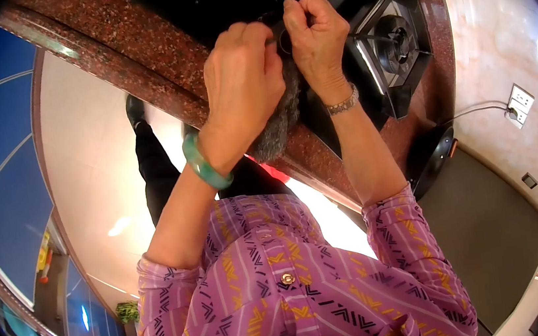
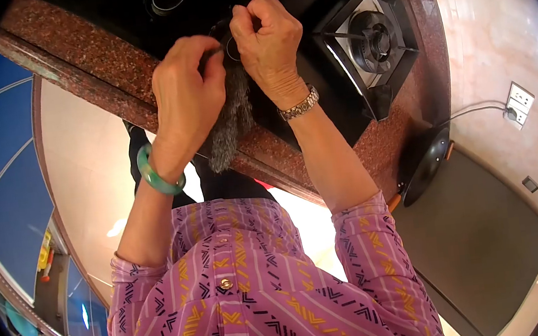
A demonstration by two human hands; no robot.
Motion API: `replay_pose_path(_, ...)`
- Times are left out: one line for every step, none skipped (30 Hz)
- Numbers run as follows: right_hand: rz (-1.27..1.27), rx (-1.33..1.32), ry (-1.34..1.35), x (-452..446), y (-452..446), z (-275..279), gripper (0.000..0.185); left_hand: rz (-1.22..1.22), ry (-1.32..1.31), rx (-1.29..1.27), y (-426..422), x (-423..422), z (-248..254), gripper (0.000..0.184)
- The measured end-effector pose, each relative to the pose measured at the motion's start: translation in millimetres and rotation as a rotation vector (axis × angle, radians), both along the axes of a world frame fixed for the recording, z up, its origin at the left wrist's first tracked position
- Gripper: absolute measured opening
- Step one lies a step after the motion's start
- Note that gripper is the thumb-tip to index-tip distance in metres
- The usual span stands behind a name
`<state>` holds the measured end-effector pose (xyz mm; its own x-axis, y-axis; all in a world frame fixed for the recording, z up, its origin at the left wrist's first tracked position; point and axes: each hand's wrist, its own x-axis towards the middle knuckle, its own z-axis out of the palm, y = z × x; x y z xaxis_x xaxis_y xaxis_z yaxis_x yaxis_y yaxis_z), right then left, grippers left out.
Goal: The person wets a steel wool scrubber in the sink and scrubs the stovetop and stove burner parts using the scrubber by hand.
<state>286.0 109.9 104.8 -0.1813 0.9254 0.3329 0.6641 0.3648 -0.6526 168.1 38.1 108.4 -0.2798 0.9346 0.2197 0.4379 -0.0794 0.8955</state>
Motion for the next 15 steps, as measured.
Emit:
replay_pose_path(-0.002,0.0,-0.001,0,0,-1,0.023,-0.002,-0.045,-0.051,-6,2,3,0.009)
replay_pose_path(-0.003,0.0,-0.002,0,0,-1,0.023,-0.003,-0.09,-0.102,-8,3,5,0.009)
replay_pose_path(-0.003,0.001,-0.002,0,1,-1,0.023,-0.003,-0.09,-0.101,-4,1,3,0.009)
replay_pose_path(0.006,0.014,0.007,0,2,-2,0.022,0.008,-0.056,-0.052,5,-2,0,0.009)
replay_pose_path(0.014,0.025,0.013,0,2,-2,0.022,0.018,-0.025,-0.003,12,-4,-2,0.009)
replay_pose_path(0.016,0.026,0.008,1,1,-1,0.022,-0.007,0.008,-0.011,15,-5,-1,0.009)
replay_pose_path(0.005,0.015,0.004,0,1,0,0.022,-0.005,0.006,-0.01,15,-4,0,0.009)
replay_pose_path(-0.011,0.003,0.002,-1,0,0,0.022,-0.008,0.002,-0.017,12,-3,0,0.009)
replay_pose_path(-0.012,0.0,0.003,0,0,-1,0.022,-0.01,-0.002,-0.026,7,-1,0,0.009)
replay_pose_path(-0.01,-0.013,0.019,1,0,-1,0.022,-0.01,-0.001,-0.031,1,1,1,0.009)
replay_pose_path(-0.007,-0.024,0.036,1,0,-2,0.022,-0.002,-0.034,-0.043,-4,3,2,0.009)
replay_pose_path(-0.006,-0.023,0.038,1,1,-2,0.022,0.007,-0.068,-0.054,-6,3,3,0.009)
replay_pose_path(-0.012,-0.036,0.04,1,0,-2,0.022,0.008,-0.067,-0.053,-4,2,2,0.009)
replay_pose_path(-0.018,-0.048,0.04,1,0,-2,0.021,0.022,-0.053,-0.021,0,1,0,0.009)
replay_pose_path(-0.017,-0.047,0.038,0,0,-2,0.021,0.036,-0.039,0.011,6,0,-1,0.009)
